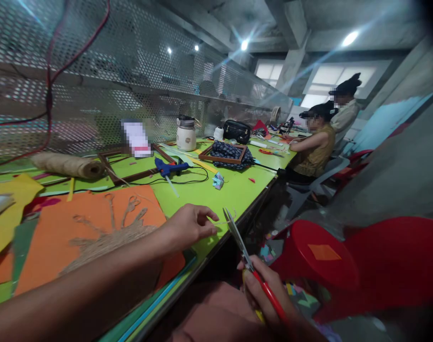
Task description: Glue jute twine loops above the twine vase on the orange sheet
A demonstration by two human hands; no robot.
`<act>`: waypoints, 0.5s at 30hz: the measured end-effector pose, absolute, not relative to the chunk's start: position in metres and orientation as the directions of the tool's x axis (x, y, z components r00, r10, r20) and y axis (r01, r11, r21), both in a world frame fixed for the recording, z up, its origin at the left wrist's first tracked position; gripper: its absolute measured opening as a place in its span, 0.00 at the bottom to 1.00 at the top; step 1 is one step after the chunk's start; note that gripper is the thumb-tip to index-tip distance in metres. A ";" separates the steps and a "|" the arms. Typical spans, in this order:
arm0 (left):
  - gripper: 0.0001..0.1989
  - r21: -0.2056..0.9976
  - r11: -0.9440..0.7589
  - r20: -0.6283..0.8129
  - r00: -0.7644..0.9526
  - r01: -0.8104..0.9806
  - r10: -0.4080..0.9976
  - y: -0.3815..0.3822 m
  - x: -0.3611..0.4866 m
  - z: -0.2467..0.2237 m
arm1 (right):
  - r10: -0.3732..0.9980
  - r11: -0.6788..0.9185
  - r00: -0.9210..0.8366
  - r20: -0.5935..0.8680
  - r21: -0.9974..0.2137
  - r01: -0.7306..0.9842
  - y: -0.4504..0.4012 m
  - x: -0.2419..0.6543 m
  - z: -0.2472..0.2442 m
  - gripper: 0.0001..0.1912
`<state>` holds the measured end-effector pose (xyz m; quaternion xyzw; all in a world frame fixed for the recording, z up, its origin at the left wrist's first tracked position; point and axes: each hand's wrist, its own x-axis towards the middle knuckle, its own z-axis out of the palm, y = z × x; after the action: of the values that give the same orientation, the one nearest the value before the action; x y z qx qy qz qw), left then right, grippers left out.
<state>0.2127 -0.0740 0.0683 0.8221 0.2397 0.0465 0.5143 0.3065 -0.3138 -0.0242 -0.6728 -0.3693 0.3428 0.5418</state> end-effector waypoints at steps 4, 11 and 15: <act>0.14 0.819 -0.413 -0.178 0.860 0.399 0.479 -0.063 0.202 0.067 | 0.851 -0.140 0.519 -0.077 -0.987 0.083 -0.314 0.305 -0.028 0.25; 0.17 0.848 -0.388 -0.175 0.882 0.361 0.437 -0.062 0.194 0.064 | 0.835 -0.139 0.545 -0.079 -0.988 0.069 -0.309 0.303 -0.034 0.27; 0.17 0.856 -0.390 -0.152 0.887 0.339 0.437 -0.063 0.196 0.064 | 0.859 -0.119 0.510 -0.049 -0.987 0.106 -0.306 0.304 -0.038 0.29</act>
<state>0.1956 -0.0627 0.0640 0.8322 0.2328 0.0489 0.5008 0.3040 -0.3056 -0.0376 -0.6670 -0.3616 0.3382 0.5567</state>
